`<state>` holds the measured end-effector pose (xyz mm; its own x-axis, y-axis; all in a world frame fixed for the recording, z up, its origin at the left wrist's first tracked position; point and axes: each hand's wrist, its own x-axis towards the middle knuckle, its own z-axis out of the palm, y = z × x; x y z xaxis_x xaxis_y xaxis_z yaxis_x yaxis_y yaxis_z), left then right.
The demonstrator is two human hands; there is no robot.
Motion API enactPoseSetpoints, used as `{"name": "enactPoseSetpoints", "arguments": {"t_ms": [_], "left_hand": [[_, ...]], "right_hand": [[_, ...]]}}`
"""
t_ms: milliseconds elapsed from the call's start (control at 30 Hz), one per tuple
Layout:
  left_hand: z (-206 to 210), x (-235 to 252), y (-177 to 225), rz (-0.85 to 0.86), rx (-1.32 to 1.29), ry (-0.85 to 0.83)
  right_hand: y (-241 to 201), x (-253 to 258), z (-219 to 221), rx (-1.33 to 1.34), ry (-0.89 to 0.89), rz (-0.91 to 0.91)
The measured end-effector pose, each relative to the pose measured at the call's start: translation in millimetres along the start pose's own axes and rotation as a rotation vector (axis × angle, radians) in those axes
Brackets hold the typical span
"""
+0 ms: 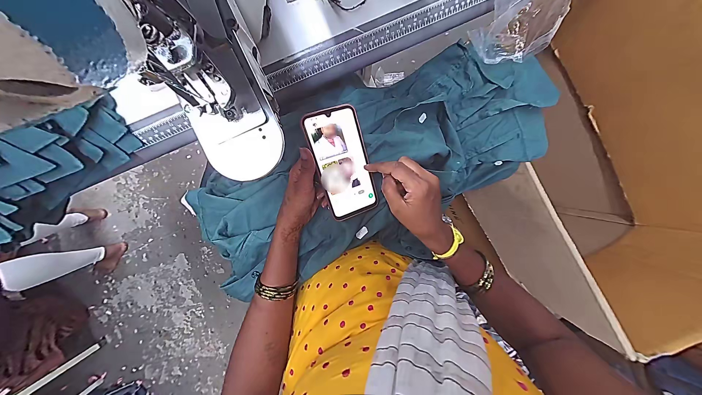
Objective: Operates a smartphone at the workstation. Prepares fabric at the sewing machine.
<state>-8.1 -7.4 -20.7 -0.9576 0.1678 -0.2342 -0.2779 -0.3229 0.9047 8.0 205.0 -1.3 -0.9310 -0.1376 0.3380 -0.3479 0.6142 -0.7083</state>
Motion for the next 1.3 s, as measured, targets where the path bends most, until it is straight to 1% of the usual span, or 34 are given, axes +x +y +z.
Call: {"name": "enactPoseSetpoints", "arguments": {"t_ms": [167,267,467,567,633,767,1133,1300], "left_hand": [[1,-1,1,-0.023,0.029,0.019],[2,-2,2,-0.027,0.032,0.03],[2,-2,3,-0.022,0.028,0.027],[2,-1,3,-0.02,0.037,0.036],[3,-2,3,-0.024,0.04,0.04],[3,-2,4,-0.031,0.028,0.031],[2,-3,2,-0.032,0.037,0.036],[2,-2,1,-0.019,0.014,0.012]], "right_hand": [[-2,4,-3,0.027,0.012,-0.014],[-7,17,-12,0.064,0.021,-0.015],[-20,49,-34,0.322,0.058,-0.028],[-18,49,-27,0.501,0.056,-0.026],[-3,40,-8,0.546,0.062,0.006],[27,15,27,0.473,0.046,0.167],[26,14,27,0.445,0.016,0.153],[27,13,27,0.428,0.022,0.14]]}}
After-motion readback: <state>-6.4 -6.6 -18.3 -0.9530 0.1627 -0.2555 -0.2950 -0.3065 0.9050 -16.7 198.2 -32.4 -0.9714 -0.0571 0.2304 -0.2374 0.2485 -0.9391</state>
